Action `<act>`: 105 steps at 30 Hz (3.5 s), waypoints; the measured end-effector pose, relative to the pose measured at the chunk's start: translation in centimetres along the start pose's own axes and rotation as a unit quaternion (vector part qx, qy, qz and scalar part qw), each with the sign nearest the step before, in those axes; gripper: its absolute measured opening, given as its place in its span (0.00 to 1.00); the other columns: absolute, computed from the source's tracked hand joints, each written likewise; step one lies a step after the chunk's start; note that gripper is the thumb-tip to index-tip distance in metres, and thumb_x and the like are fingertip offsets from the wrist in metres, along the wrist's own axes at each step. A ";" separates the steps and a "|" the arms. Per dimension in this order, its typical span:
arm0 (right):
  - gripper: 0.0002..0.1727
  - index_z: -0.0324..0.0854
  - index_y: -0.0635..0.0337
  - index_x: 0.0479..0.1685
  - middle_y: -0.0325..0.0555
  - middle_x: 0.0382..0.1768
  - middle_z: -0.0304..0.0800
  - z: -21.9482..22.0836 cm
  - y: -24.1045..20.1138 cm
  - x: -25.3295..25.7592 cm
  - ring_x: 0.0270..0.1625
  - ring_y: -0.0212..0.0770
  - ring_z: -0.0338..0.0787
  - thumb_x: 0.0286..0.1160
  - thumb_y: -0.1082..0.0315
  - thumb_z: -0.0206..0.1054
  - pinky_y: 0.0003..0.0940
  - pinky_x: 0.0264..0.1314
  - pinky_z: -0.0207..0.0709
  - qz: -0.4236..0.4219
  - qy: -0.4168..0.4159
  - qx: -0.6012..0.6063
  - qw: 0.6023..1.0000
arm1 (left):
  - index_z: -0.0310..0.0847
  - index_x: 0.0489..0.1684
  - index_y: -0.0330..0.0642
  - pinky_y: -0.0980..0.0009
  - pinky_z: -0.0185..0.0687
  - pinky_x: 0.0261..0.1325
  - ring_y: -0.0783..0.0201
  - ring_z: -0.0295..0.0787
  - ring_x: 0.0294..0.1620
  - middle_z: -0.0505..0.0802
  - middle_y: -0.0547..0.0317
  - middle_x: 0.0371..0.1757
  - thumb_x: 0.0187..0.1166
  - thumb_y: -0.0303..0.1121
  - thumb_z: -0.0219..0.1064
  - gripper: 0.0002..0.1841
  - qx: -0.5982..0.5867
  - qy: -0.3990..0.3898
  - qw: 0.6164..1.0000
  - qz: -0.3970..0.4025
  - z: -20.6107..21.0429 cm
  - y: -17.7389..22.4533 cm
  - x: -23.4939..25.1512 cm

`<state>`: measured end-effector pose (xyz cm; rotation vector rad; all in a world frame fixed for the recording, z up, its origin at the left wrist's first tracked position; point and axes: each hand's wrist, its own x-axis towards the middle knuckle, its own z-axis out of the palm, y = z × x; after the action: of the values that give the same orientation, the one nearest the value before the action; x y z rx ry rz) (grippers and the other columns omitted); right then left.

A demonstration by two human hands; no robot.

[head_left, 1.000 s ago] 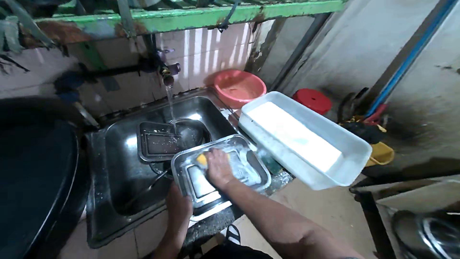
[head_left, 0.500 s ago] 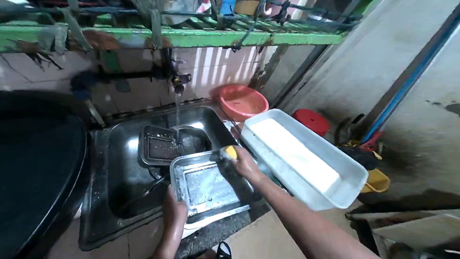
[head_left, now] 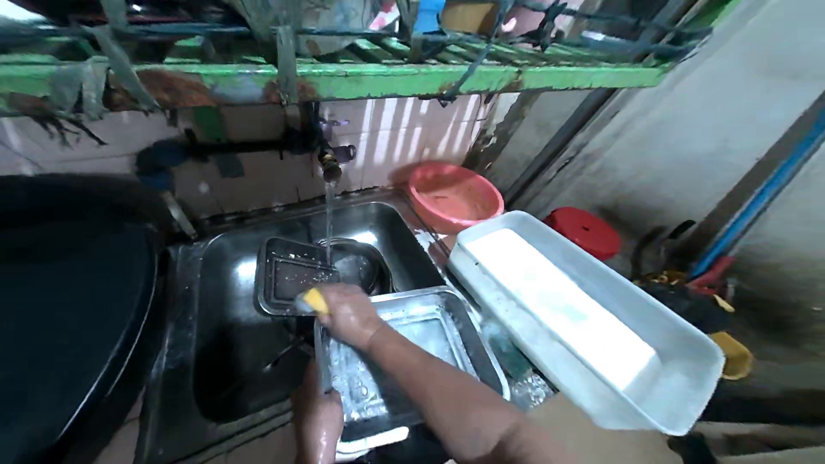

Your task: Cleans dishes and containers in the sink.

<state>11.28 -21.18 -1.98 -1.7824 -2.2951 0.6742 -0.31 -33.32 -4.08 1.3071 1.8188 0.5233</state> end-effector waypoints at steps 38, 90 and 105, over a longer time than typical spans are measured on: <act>0.25 0.85 0.55 0.71 0.57 0.73 0.83 -3.2 11.2 -7.8 0.80 0.60 0.76 0.71 0.66 0.74 0.58 0.84 0.68 0.085 0.194 -0.017 0.977 | 0.54 0.89 0.31 0.45 0.69 0.81 0.41 0.73 0.81 0.74 0.30 0.81 0.76 0.19 0.64 0.37 -0.112 0.042 0.992 -0.027 0.2 -0.3 1.4; 0.19 0.81 0.65 0.65 0.61 0.54 0.88 4.0 -3.7 -2.3 0.55 0.53 0.88 0.79 0.64 0.71 0.55 0.62 0.79 0.198 -0.037 0.411 0.889 | 0.75 0.75 0.32 0.38 0.69 0.77 0.40 0.79 0.74 0.84 0.33 0.70 0.94 0.55 0.37 0.35 -0.206 0.046 0.977 -0.022 -1.9 -1.0 4.1; 0.19 0.85 0.63 0.61 0.63 0.55 0.90 -1.8 -0.1 -7.5 0.59 0.61 0.89 0.78 0.60 0.73 0.66 0.65 0.77 0.063 -0.291 0.108 0.949 | 0.63 0.88 0.51 0.49 0.86 0.56 0.51 0.88 0.59 0.86 0.43 0.68 0.74 0.18 0.60 0.37 -0.341 -0.038 0.939 -0.022 -2.5 -1.0 5.1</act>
<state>13.92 -27.85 0.76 -1.8080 -2.3111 1.5918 -3.56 -28.66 -5.28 0.7903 1.4015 0.9597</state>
